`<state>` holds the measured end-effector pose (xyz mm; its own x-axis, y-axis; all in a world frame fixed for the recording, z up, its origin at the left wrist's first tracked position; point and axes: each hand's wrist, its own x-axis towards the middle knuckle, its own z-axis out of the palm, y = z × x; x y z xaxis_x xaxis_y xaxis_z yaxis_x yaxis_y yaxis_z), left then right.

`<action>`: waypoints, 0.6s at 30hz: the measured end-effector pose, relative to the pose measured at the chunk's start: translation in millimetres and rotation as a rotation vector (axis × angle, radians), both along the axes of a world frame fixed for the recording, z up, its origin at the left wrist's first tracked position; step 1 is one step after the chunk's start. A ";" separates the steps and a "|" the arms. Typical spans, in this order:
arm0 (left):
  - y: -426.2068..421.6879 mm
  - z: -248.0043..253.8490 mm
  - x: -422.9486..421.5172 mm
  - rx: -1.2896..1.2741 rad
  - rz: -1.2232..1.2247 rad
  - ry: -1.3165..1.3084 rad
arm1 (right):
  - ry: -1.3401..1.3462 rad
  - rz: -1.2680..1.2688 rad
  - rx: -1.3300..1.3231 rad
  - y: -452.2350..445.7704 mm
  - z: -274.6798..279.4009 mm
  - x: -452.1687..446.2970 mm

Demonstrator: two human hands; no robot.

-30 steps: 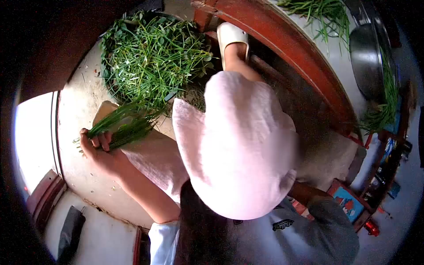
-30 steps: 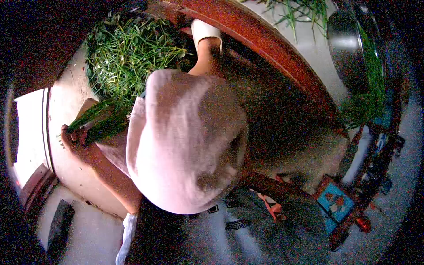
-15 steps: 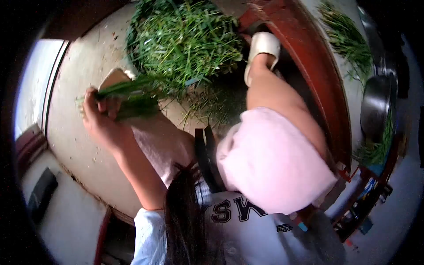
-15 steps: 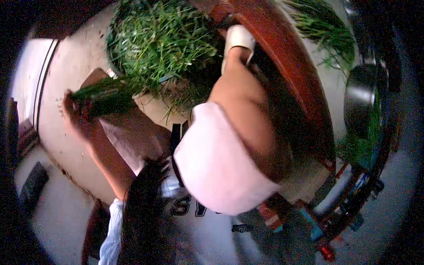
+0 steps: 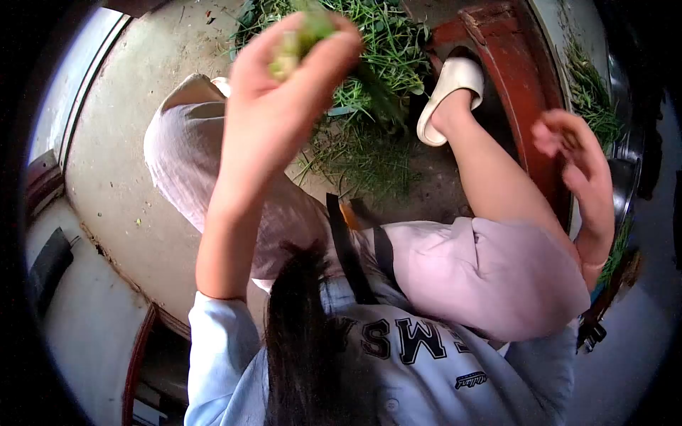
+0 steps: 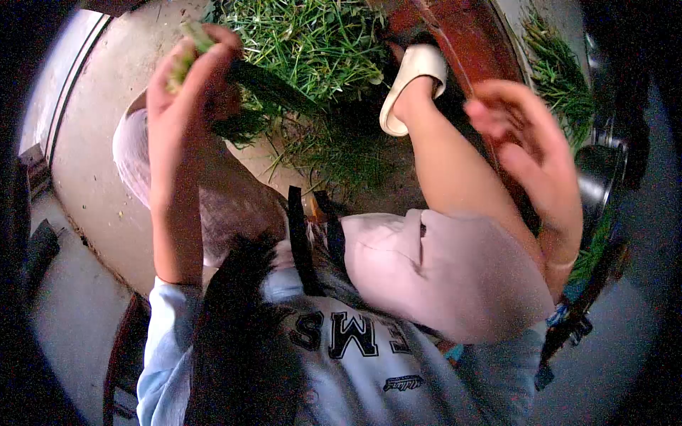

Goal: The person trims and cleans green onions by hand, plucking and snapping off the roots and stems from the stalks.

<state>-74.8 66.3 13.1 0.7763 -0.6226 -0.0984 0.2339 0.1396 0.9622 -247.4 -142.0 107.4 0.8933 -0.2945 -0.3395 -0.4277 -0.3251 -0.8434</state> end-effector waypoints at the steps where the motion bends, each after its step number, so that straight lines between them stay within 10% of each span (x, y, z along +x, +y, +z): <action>1: -5.0 2.8 0.8 -0.043 -0.097 -0.054 | 0.019 0.098 -0.033 1.6 -2.9 16.7; 4: -21.7 14.7 7.4 -0.120 -0.231 -0.017 | -0.066 0.338 0.008 1.6 -22.6 53.2; 18: -20.9 15.2 17.8 -0.185 -0.098 0.059 | -0.054 -0.096 0.730 61.2 -30.5 110.4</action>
<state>-57.1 45.4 28.3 0.7075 -0.7064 -0.0190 0.3101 0.2862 0.9066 -137.1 -80.8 76.9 0.8961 -0.0881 -0.4350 -0.3777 0.3632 -0.8517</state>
